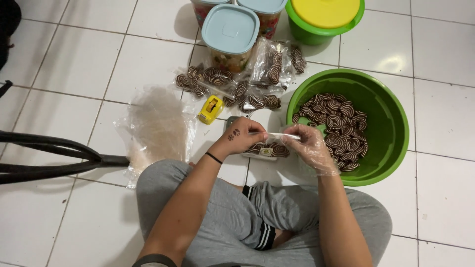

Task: A person sitting on the floor packages swirl cookies into small plastic bags and weighs them on a digital scale.

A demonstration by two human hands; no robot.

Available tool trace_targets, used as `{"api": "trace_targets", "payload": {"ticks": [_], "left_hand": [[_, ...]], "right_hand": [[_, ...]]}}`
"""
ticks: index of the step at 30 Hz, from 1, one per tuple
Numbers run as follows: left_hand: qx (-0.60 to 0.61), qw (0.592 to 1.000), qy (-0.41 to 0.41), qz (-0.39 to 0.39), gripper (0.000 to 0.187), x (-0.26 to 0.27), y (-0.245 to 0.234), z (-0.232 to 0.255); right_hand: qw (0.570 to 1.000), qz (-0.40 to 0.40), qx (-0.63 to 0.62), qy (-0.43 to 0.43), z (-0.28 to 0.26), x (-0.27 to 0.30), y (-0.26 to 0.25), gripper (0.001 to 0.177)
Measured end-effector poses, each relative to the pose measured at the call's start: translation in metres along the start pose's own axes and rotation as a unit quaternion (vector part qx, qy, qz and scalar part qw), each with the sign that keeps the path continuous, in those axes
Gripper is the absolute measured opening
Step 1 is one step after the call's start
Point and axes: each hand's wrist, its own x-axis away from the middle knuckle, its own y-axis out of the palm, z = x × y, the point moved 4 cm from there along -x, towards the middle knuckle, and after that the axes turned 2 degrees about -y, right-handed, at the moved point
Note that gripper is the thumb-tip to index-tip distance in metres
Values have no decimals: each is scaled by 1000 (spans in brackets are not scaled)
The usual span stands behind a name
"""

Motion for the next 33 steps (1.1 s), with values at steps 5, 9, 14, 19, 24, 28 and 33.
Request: {"api": "trace_targets", "payload": {"ticks": [5,9,14,19,24,28,33], "left_hand": [[-18,1000,5,21,11,4,-1,0],[-23,999,16,26,12,8,-4,8],[-53,998,16,17,11,12,0,11],[-65,997,31,-3,12,14,2,15],[-130,989,64,-21,11,16,5,25],[-139,988,65,-25,13,15,-1,27],[-101,994,36,-16,11,6,1,9]], "right_hand": [[985,51,102,-127,-5,2,4,19],[952,41,226,-203,-4,7,13,12],[897,43,362,-251,-2,8,19,14],[916,16,342,-208,-6,6,24,11],[943,-78,303,-117,12,5,30,7],[951,-83,283,-94,16,3,27,7],[978,-89,189,10,3,8,21,16]]}}
